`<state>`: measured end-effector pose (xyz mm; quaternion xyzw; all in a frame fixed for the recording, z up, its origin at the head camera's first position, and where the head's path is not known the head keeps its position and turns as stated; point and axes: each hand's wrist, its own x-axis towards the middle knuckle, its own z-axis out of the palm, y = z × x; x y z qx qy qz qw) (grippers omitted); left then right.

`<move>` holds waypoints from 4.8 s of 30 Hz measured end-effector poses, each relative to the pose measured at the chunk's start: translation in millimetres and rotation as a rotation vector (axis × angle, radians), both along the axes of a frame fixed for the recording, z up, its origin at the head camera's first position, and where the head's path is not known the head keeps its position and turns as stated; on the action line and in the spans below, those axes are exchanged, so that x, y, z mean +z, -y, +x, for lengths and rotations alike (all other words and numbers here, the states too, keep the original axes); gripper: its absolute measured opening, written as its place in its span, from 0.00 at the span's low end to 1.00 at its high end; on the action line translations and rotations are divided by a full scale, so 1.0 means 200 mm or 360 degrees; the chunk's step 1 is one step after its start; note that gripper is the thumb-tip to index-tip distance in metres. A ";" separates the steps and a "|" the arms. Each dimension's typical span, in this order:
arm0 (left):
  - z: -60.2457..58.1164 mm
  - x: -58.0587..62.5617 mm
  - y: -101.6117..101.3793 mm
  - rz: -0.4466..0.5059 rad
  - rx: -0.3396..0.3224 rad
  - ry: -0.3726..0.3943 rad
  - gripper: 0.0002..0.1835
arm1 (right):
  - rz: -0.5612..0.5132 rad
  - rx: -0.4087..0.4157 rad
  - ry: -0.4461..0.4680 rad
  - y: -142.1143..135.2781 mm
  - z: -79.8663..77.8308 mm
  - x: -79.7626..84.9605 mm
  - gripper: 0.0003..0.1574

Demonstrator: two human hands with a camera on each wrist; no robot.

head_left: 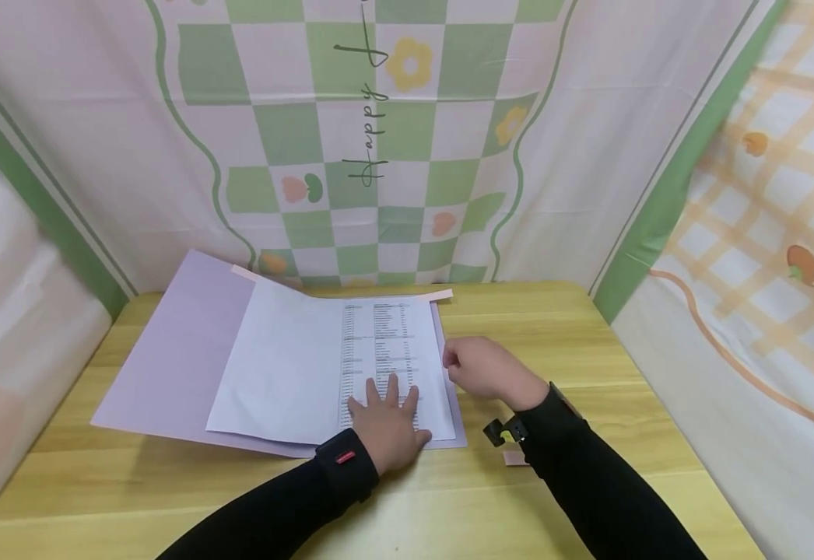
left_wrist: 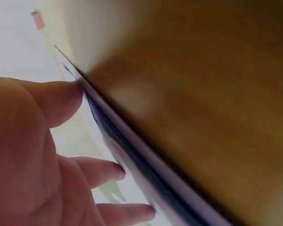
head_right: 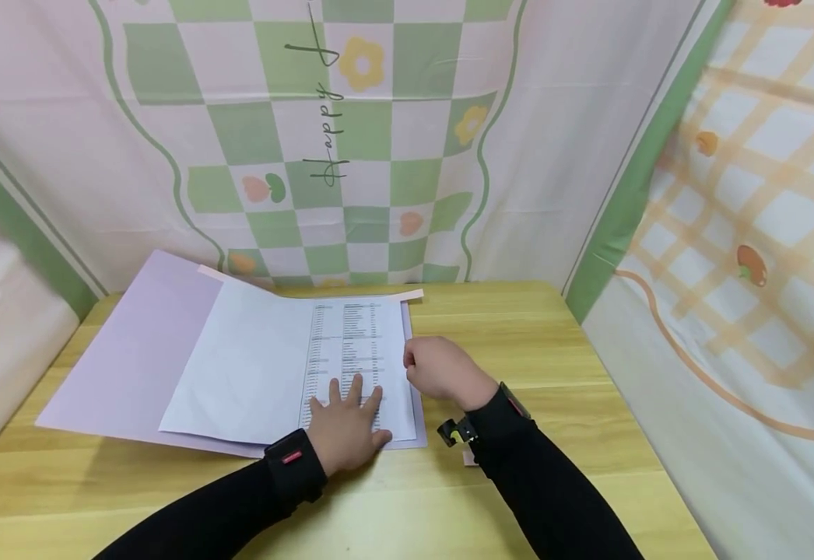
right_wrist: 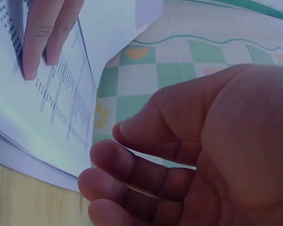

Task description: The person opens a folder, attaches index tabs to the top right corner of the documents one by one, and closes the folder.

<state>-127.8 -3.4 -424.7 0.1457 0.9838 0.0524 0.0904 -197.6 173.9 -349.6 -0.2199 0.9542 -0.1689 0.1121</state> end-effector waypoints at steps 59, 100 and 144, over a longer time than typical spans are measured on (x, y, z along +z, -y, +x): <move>-0.54 0.08 -0.02 -0.0256 -0.0703 0.0250 0.39 | 0.0200 0.0050 0.0236 -0.09 0.04 -0.20 0.07; -0.66 0.08 0.04 -0.0123 -0.1050 -0.0041 0.40 | 0.0149 0.0294 -0.0092 -0.05 0.03 -0.19 0.15; -0.39 0.28 0.46 -0.0329 -0.1490 -0.0295 0.08 | 0.0490 0.0325 0.0046 0.13 -0.01 -0.27 0.31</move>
